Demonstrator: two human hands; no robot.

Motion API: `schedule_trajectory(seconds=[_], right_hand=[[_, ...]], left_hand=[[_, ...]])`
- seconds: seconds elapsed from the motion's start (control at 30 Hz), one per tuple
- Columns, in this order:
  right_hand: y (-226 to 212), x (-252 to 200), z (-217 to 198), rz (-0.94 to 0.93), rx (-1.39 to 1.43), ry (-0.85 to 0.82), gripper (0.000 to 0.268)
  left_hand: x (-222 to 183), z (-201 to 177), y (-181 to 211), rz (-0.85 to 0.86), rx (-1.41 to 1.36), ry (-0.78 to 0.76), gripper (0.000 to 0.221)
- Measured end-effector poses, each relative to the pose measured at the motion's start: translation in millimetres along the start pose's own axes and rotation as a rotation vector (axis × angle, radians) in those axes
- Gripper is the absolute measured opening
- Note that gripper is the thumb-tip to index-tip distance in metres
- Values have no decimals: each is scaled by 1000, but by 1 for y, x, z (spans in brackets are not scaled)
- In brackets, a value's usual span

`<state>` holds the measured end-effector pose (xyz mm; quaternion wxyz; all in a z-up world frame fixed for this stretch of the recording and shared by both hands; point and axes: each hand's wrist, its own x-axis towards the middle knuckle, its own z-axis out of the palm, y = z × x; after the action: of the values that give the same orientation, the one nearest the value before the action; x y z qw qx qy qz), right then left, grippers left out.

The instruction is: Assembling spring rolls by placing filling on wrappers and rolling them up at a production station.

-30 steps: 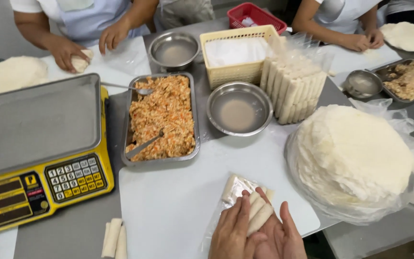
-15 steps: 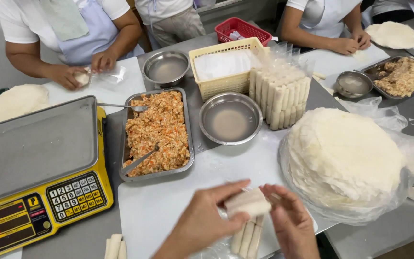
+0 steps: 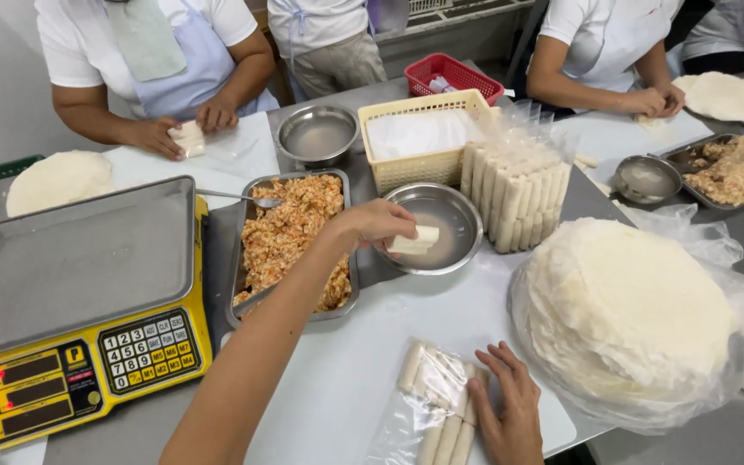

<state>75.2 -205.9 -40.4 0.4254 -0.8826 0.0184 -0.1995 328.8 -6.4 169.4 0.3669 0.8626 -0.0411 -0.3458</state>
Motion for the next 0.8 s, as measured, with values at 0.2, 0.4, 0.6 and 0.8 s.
schedule_trajectory(seconds=[0.2,0.4,0.6,0.8], right_hand=[[4,0,2,-1,13,34,36],[-3,-1,0,30,28,35,33],[-9,-2,-3,25,4,25,33],[-12,-22,-2,-108,-7,104,30]], left_hand=[[64,11,-21,31,91,42,35],[25,24,-21,181,310,273,60],[9,33,-46,1046,1223,1126,52],[33,35,-62,1184,1527,1251,40]])
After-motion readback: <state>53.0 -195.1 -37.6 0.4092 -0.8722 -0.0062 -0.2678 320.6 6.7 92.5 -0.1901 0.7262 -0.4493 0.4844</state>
